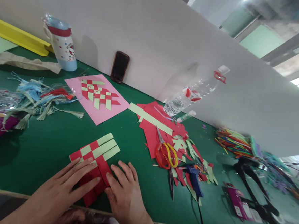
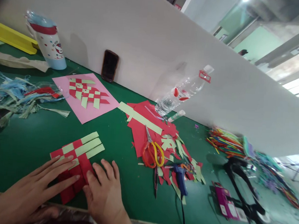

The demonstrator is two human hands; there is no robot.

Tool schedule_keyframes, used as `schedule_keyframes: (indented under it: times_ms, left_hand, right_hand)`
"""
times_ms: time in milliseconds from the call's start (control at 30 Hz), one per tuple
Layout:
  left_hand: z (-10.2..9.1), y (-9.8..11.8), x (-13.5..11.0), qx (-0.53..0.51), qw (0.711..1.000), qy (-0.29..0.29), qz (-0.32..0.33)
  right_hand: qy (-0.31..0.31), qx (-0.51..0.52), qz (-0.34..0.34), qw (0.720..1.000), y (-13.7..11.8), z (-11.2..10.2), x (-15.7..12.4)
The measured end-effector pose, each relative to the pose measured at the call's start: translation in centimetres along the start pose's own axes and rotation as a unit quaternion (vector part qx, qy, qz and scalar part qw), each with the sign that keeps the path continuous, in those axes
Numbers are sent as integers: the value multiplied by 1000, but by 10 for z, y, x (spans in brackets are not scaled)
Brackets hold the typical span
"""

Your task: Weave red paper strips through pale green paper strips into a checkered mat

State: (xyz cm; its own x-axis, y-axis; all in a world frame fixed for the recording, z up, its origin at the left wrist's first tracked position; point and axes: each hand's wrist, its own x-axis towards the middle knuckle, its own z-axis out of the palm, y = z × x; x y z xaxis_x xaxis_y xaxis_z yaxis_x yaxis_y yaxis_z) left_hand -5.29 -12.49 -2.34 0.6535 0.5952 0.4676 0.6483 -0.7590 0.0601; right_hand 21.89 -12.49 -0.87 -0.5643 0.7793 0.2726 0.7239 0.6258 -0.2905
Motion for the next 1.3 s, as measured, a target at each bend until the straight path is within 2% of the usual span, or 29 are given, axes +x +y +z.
schedule_keyframes:
  times_ms: [133,300,467,633,733,933,1167,1300]
  left_hand:
    - [7,0,-1,9,1000,-12,-5]
    - [8,-3,-4,-8,1000,-28,-8]
    - [3,-3,-1,-4,1000,-19,-2]
    - [3,-5,-13,-33,999,-8,-38]
    - [5,-6,-19,-56,996,-19,-61]
    - [7,-7,-16,-77,991,-40,-102]
    - [9,-8,-20,-92,989,-50,-107]
    - [1,-14,-15,-90,989,-63,-97]
  right_hand:
    - [29,11,2,1000,1,5,-2]
    - [7,11,7,1000,2,6,-3]
    - [3,13,10,1000,2,5,-3]
    - [-8,16,12,1000,-1,-2,-2]
    - [-24,9,-10,1000,-5,-2,-3]
    - [-5,3,-30,1000,-8,5,-4]
    - [-57,0,-109,992,-15,6,-1]
    - [-68,-10,-112,991,-15,12,-5]
